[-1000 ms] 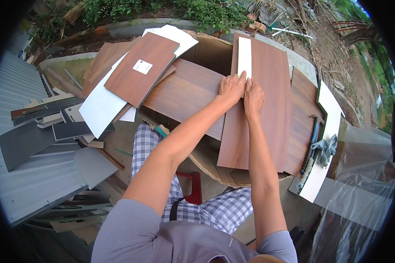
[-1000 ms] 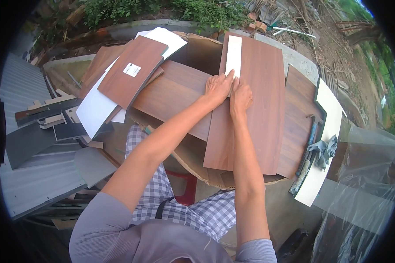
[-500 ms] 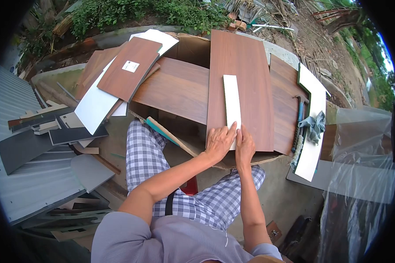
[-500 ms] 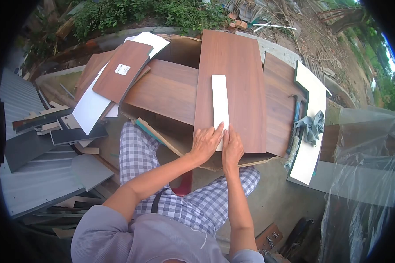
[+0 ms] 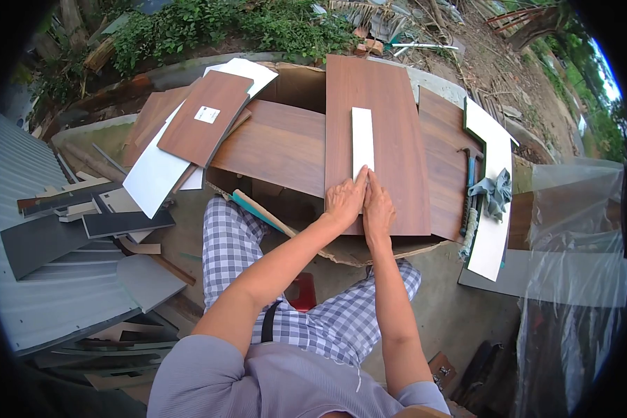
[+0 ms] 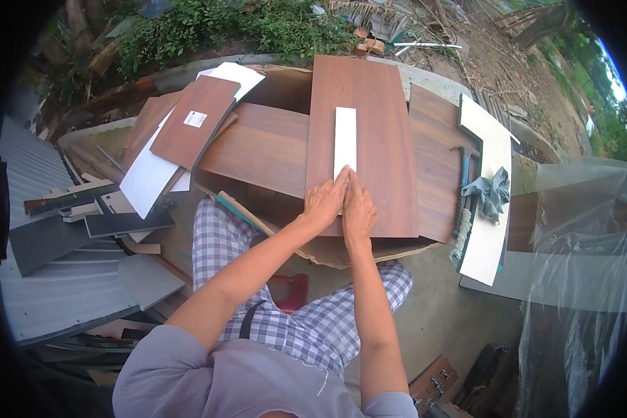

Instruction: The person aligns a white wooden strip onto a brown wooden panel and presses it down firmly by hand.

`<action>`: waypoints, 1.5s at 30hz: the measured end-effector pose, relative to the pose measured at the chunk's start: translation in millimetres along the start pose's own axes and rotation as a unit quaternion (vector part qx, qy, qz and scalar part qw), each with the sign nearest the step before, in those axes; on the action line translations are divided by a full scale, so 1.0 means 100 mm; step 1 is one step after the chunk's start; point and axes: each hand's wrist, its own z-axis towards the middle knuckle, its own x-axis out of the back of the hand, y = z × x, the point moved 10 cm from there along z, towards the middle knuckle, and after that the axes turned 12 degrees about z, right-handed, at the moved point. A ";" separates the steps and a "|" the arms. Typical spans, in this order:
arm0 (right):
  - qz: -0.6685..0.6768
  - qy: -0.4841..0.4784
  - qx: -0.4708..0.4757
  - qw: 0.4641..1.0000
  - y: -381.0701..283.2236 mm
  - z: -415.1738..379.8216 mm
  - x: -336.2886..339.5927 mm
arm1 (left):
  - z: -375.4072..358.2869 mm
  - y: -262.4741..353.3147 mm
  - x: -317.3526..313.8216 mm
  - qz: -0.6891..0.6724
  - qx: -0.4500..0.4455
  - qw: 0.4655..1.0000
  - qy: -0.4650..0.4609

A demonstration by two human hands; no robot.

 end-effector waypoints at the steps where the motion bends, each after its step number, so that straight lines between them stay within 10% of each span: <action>1: 0.002 -0.003 -0.006 1.000 -0.01 0.06 -0.02 | 0.06 -0.03 -0.05 0.000 0.002 1.000 -0.002; 45: -0.003 -0.016 -0.054 0.998 -0.08 1.99 -0.79 | 2.06 -0.74 0.03 -0.032 0.131 0.989 0.055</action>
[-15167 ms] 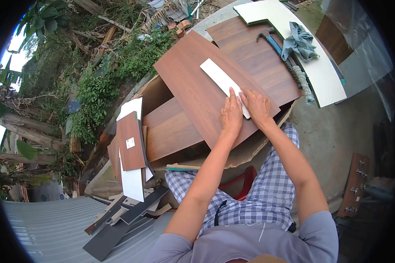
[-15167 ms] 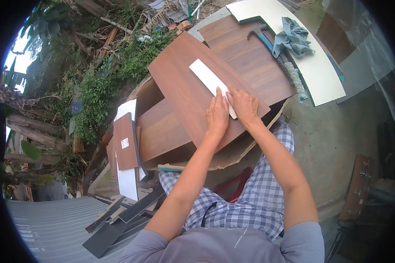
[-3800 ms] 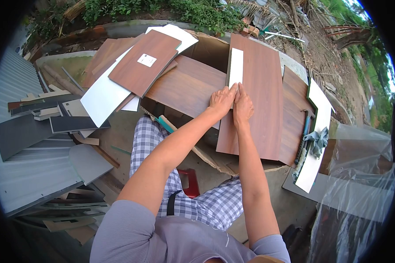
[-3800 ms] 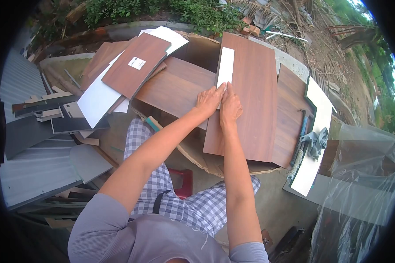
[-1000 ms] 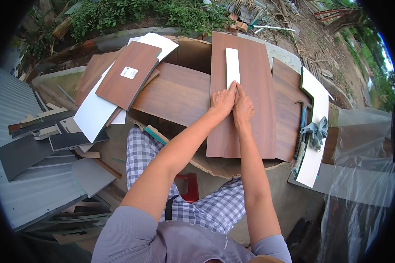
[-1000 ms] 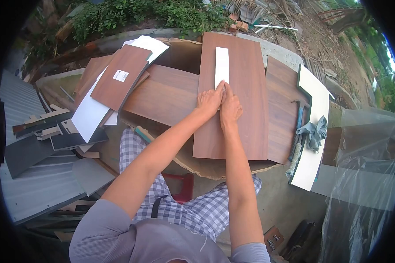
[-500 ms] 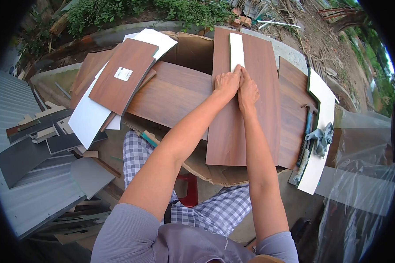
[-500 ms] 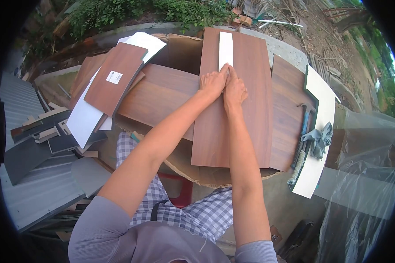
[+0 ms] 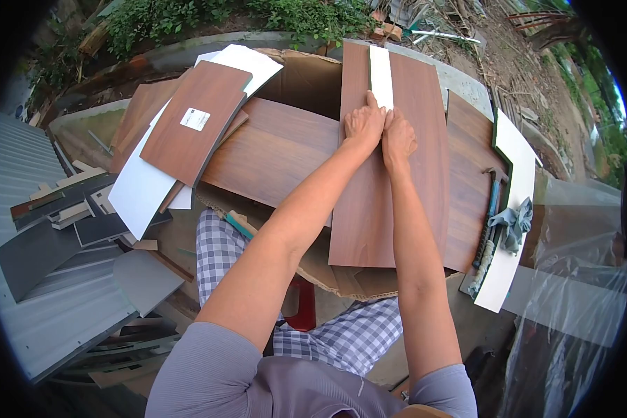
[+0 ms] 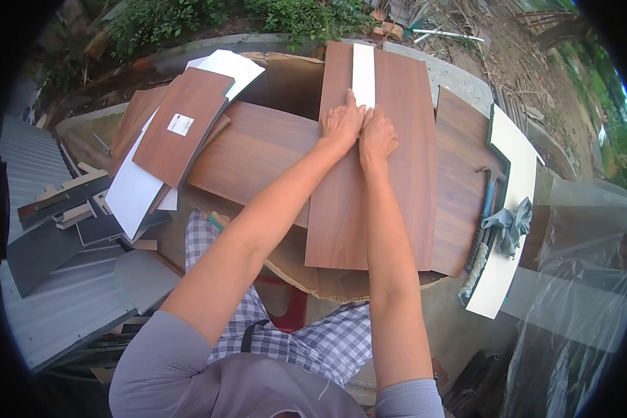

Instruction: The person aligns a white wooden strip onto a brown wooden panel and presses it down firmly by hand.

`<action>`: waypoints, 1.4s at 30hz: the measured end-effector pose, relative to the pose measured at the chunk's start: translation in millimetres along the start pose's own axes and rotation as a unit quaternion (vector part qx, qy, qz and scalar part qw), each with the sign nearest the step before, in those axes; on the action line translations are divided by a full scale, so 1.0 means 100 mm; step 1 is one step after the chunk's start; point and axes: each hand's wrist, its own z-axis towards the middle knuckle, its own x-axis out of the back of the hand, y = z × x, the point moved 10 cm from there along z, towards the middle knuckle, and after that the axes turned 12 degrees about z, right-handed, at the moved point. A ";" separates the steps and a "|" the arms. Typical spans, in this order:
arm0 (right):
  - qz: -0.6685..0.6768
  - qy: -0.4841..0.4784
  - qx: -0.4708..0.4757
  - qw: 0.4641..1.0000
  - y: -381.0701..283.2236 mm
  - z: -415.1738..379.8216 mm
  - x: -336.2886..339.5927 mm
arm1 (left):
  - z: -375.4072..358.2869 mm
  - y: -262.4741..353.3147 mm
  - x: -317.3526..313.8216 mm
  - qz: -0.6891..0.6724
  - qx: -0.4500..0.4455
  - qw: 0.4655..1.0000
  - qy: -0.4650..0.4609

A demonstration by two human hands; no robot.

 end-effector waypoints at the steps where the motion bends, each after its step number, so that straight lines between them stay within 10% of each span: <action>1: -0.002 -0.006 -0.010 1.000 0.01 0.00 0.00 | 0.00 0.01 0.03 0.002 0.000 1.000 0.003; 23: 0.059 0.022 0.008 0.998 0.84 -1.96 1.16 | -2.34 0.63 -0.02 -0.039 -0.142 0.989 -0.031; 42: 0.009 0.006 0.014 1.000 0.68 -1.60 0.95 | -1.88 0.62 -0.14 0.048 -0.101 0.983 -0.145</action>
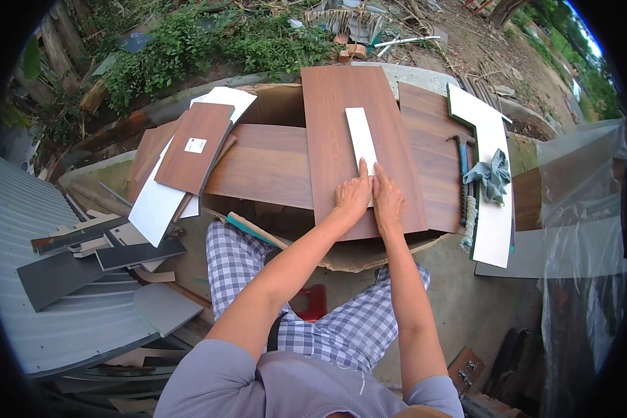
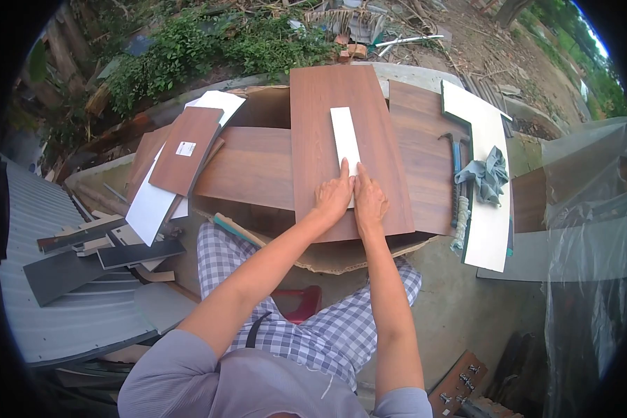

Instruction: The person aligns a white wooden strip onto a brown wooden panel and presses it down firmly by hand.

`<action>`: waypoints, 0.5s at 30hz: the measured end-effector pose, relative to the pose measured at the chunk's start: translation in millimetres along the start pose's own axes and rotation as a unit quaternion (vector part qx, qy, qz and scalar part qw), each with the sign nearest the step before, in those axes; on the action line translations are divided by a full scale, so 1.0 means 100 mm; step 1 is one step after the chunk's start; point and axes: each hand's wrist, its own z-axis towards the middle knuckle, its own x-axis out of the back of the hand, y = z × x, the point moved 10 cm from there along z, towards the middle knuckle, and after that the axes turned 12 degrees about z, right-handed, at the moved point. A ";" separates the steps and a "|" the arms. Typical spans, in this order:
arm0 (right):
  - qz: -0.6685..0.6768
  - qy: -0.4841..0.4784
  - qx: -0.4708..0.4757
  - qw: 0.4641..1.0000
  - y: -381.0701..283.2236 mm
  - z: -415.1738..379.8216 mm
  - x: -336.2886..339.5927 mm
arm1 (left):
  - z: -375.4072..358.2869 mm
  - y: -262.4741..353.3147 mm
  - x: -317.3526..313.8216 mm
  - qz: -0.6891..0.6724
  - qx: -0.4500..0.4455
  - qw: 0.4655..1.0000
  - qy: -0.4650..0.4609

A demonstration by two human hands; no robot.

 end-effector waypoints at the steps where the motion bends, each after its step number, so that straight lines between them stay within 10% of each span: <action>1: 0.001 0.004 -0.001 1.000 0.00 0.06 -0.02 | 0.05 -0.02 0.02 0.000 0.002 1.000 0.003; 15: -0.004 0.031 0.002 1.000 -0.09 0.86 -0.37 | 0.87 -0.23 0.25 0.029 0.017 0.999 0.040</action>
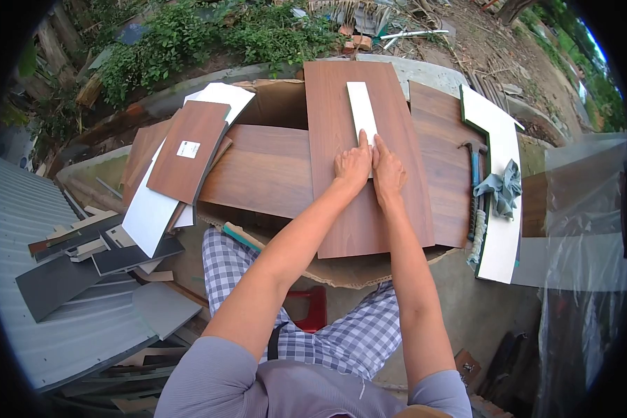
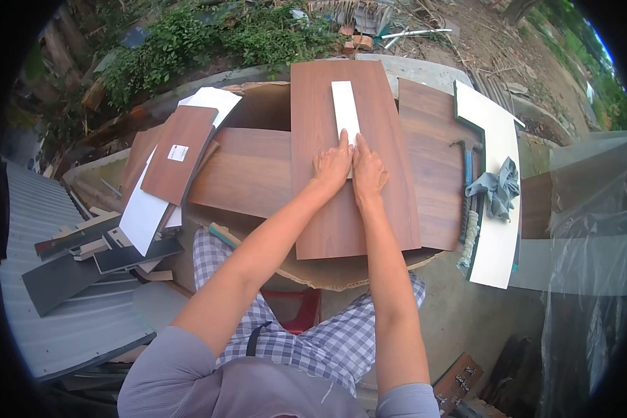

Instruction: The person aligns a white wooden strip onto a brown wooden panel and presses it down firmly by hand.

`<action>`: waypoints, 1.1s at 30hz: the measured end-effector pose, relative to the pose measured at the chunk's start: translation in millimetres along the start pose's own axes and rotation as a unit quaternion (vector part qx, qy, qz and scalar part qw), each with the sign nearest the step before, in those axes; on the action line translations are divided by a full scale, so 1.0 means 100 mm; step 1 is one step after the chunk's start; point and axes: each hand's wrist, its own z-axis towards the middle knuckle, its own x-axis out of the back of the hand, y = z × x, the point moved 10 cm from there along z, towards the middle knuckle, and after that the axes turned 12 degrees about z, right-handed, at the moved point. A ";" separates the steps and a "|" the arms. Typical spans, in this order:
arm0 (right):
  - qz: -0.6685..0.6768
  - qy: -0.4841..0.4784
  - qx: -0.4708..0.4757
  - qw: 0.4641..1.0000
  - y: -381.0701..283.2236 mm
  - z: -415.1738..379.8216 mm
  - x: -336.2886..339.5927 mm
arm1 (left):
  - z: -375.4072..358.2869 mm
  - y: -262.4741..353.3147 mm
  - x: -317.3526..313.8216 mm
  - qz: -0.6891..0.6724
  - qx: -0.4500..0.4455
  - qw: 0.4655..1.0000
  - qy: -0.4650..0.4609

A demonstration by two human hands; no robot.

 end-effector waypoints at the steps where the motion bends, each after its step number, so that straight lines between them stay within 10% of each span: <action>1: 0.001 -0.001 0.001 1.000 -0.01 0.06 -0.02 | 0.06 -0.01 0.02 0.013 -0.002 1.000 0.005; 33: -0.006 -0.016 -0.017 1.000 -0.16 0.71 -0.23 | 0.66 -0.26 0.17 -0.041 0.011 0.990 0.138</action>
